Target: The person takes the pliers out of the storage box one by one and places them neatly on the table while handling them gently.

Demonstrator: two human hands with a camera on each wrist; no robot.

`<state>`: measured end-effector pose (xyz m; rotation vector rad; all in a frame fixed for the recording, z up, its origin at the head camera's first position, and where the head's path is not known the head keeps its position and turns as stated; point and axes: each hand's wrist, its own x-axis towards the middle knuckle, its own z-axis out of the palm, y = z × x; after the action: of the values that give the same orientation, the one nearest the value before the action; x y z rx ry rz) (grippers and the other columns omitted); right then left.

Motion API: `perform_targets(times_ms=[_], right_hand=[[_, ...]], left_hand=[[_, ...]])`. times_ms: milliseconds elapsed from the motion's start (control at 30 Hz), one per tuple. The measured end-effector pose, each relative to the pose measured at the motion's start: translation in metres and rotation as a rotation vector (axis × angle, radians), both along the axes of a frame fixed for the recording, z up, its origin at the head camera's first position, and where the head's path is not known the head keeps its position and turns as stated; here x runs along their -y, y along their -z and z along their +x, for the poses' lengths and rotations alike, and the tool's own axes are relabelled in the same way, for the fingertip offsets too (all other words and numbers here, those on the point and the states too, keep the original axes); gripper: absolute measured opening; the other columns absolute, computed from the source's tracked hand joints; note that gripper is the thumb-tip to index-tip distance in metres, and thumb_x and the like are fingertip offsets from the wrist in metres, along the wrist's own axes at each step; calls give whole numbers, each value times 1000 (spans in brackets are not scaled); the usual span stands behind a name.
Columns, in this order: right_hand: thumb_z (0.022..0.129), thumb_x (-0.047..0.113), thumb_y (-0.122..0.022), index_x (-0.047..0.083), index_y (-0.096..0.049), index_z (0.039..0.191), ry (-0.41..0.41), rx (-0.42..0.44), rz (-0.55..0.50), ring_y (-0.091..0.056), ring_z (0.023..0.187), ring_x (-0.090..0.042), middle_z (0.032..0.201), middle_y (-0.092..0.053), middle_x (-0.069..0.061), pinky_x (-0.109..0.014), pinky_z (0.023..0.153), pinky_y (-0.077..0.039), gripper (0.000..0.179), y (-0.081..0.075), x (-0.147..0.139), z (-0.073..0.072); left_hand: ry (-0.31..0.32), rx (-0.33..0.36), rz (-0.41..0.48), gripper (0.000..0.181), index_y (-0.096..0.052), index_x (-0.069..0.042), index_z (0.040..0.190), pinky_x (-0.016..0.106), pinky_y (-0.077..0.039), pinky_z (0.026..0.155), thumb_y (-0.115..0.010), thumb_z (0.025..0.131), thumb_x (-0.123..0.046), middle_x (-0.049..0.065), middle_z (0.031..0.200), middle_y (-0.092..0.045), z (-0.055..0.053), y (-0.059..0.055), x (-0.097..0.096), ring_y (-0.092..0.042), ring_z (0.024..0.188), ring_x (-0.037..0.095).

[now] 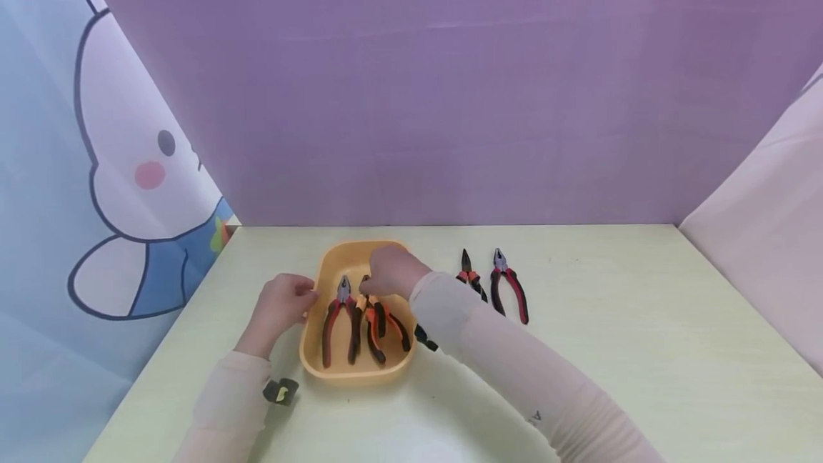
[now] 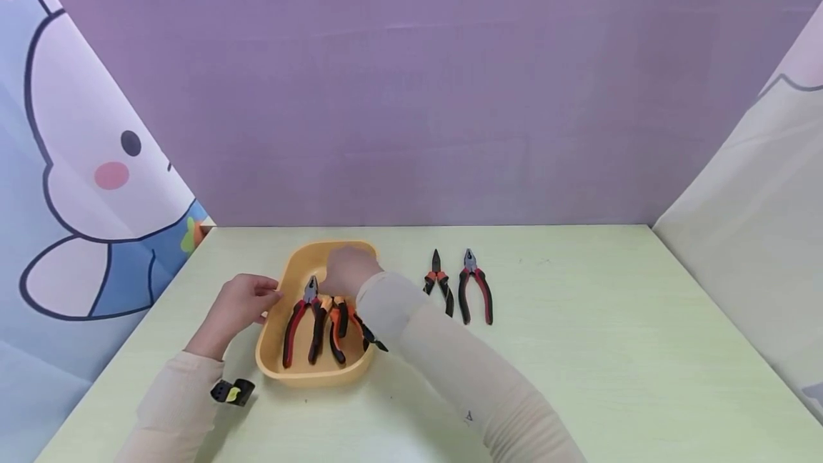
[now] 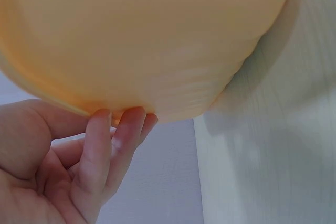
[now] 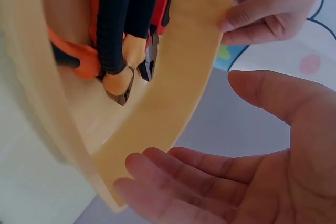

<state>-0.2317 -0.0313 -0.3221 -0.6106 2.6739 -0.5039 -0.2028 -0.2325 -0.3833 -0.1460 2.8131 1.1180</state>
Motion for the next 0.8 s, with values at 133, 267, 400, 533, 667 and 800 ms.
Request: perform_targets(times_ms=[133,267,400,533,667,800], right_hand=[[88,26,-61,16,-34,47,-10,22,29,-16,42,-9,44,-23,6,-23,42,-18,50,2,7,-2],[87,30,-63,16,-36,49,-4,33,48,-22,43,-9,47,-26,6,-22,42,-23,49,4,13,-1],[86,33,-66,13,-54,59,14,32,70,-41,48,-10,55,-48,4,-22,44,-37,36,6,20,1],[84,35,-67,13,-62,69,15,13,129,-52,60,-12,70,-59,2,-23,52,-45,28,9,28,2],[83,37,-68,15,-55,63,10,-8,200,-51,62,-12,69,-56,3,-23,54,-44,32,14,33,2],[83,42,-67,14,-65,71,13,26,222,-52,65,-11,74,-60,3,-24,61,-48,31,18,33,7]], left_hand=[[0,-5,-3,32,-57,11,117,28,-59,58,-57,89,-5,26,103,-65,-1,0,1,-67,74,21],[-3,-7,-6,32,-57,11,117,28,-59,58,-57,89,-5,26,103,-65,-2,0,3,-68,74,21],[6,-13,-9,32,-58,12,116,29,-59,57,-57,89,-5,26,101,-66,-2,0,3,-67,72,20],[11,-17,-11,32,-58,12,116,29,-59,58,-57,89,-5,26,101,-66,-1,-2,3,-67,72,21],[8,-12,-12,32,-58,11,116,29,-59,58,-57,88,-5,26,102,-66,-2,-3,2,-68,74,22],[11,-23,-13,31,-58,12,116,29,-59,58,-57,88,-3,27,103,-66,-4,-2,2,-68,74,23]])
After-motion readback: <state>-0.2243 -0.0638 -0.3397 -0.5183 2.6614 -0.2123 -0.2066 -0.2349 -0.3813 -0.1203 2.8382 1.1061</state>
